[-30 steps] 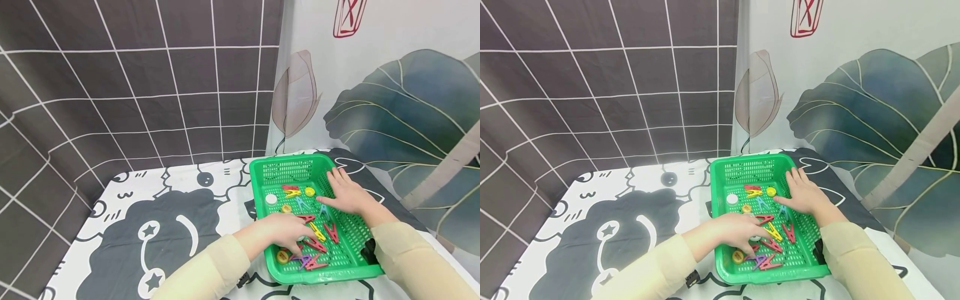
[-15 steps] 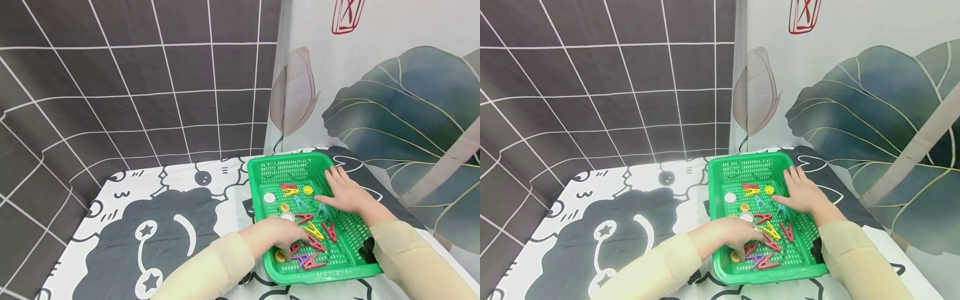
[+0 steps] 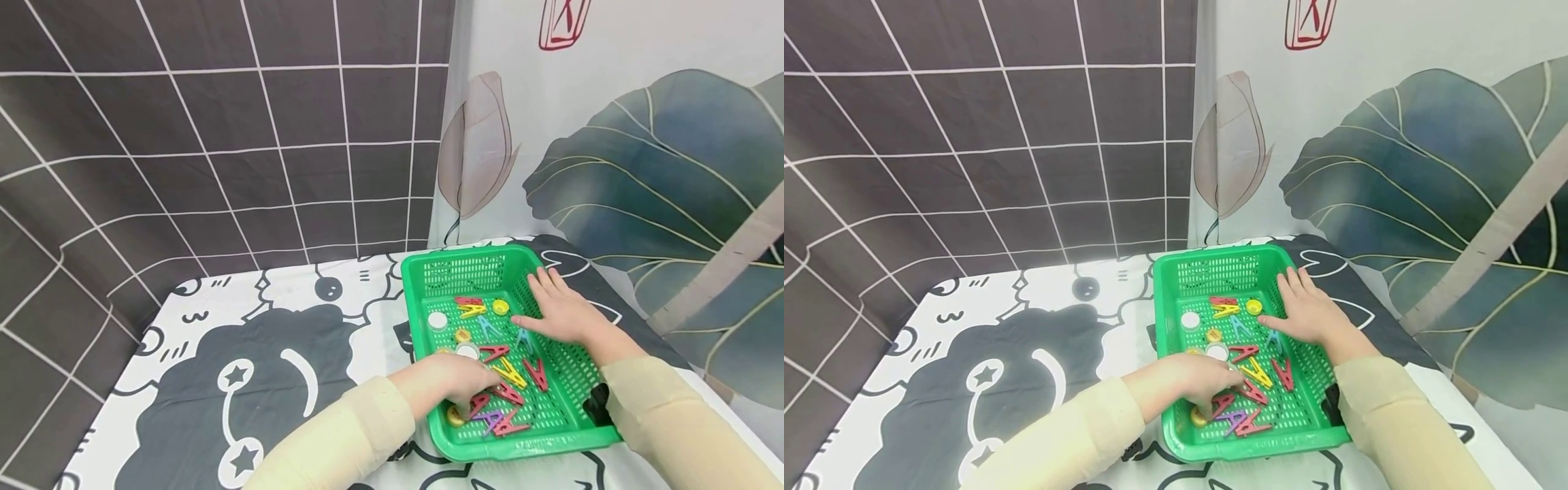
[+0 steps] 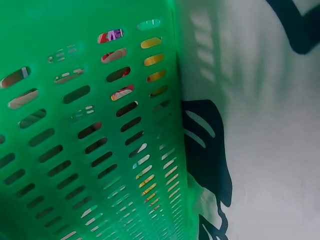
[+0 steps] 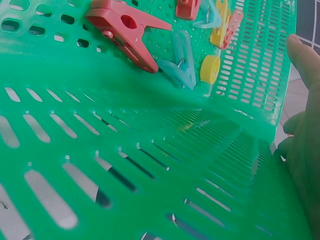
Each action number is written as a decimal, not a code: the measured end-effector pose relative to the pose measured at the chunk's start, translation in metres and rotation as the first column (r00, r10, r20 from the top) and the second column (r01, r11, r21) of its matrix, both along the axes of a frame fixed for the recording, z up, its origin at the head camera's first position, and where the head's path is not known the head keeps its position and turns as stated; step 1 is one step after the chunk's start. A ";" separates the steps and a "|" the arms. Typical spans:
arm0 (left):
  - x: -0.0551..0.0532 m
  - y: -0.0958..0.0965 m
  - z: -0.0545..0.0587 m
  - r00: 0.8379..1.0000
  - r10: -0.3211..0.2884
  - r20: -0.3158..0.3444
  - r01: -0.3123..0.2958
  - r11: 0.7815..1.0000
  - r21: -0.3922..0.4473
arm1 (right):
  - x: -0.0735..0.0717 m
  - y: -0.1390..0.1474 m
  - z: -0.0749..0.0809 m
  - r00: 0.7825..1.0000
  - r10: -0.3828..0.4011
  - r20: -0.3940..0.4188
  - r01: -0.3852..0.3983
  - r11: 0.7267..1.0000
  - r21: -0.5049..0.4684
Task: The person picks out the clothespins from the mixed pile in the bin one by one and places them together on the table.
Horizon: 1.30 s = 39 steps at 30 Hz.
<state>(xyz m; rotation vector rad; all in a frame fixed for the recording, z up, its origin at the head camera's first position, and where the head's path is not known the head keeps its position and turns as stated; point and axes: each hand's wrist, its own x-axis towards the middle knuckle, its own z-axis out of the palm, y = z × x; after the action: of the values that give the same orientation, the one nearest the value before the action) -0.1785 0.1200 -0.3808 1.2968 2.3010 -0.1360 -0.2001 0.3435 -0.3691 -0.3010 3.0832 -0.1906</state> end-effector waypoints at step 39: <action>0.004 0.010 -0.011 0.993 -0.016 0.121 0.027 0.995 -0.092 | 0.001 -0.004 0.001 1.000 0.010 -0.013 -0.010 1.000 0.024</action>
<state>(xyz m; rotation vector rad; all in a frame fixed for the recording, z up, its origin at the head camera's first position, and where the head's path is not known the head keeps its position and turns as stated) -0.1748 0.1296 -0.3920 1.2483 2.1544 -0.1665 -0.1989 0.3400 -0.3677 -0.3176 3.0934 -0.1522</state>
